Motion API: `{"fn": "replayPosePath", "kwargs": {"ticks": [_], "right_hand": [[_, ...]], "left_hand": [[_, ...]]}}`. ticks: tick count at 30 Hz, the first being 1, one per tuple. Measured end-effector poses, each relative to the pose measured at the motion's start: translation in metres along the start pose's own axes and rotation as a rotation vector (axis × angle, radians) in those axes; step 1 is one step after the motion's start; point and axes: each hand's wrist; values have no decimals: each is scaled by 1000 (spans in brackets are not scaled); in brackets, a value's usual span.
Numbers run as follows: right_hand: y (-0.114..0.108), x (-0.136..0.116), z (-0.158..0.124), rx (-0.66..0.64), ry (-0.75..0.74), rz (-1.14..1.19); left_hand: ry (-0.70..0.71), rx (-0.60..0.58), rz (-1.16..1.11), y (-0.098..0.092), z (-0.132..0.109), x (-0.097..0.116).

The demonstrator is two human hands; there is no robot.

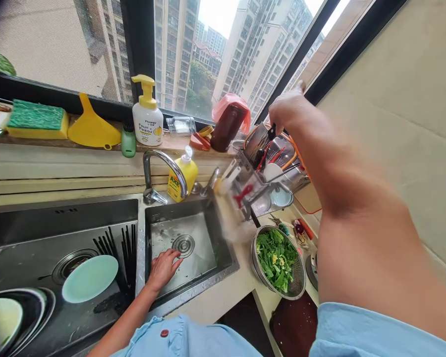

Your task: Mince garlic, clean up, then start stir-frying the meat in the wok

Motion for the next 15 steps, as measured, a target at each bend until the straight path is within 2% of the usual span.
{"fn": "replayPosePath", "kwargs": {"ticks": [2,5,9,11,13,15], "right_hand": [[14,-4,-2,-40,-16,-96],[36,-13,-7,-75,-66,-83],[60,-26,-14,-318,-123,-74],[70,-32,-19,-371,-205,-52],[82,-37,-23,-291,-238,28],[92,-41,-26,-43,-241,174]], "left_hand": [[-4,2,1,0,0,0],[-3,5,-1,0,0,0],[5,7,0,3,2,-2],[8,9,3,4,3,-3],[8,10,9,5,3,-4],[5,14,16,6,3,-5]]}}
Point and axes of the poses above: each hand's wrist, its own z-axis towards the middle knuckle, its own y-axis out of the palm, x = y × z, and after that the axes turned 4 degrees about -y, right-handed
